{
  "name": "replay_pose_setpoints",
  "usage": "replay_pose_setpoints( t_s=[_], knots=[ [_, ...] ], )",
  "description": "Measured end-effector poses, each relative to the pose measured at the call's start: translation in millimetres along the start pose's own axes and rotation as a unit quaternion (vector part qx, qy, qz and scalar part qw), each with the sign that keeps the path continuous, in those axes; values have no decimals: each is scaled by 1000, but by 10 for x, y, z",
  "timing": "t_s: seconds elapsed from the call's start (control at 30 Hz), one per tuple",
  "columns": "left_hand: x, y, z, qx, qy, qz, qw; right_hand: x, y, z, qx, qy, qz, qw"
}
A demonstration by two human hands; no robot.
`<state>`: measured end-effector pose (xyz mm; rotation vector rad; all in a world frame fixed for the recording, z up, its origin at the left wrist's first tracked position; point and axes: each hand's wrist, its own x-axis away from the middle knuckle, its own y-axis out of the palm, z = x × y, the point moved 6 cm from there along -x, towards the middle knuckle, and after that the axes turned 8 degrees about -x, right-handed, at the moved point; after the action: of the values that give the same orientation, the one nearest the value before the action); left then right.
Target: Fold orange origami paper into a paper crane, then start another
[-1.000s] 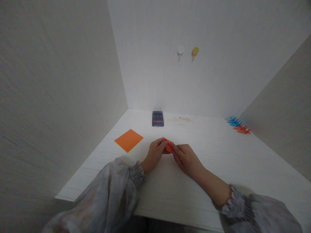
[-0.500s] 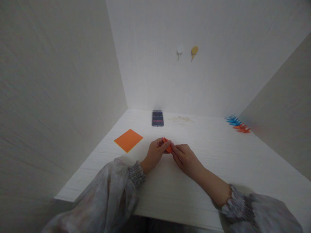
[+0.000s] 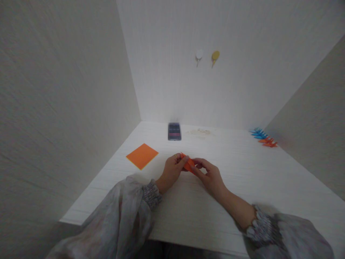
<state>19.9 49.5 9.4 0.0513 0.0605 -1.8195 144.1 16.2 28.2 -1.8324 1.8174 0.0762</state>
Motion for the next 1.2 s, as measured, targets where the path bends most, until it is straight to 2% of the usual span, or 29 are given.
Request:
replay_pose_setpoints(
  t_s=[0.07,0.17,0.3,0.67,1.0,1.2],
  knots=[
    [3,10,4,6,0,-5,1000,0,13,108,-62,54,27,996],
    [5,18,10,18,5,-10,1000,5,108,213,-169,116,-1,979],
    [4,33,10,20,6,-23,1000,16,160,239,-217,167,-34,961],
    [27,56,36,13,3,-42,999,21,149,268,-262,189,-54,945],
    [-3,-79,41,-32,18,48,998,28,184,235,-294,210,-90,928],
    [0,-86,37,-42,25,58,997,40,217,228,-286,236,-98,924]
  ],
)
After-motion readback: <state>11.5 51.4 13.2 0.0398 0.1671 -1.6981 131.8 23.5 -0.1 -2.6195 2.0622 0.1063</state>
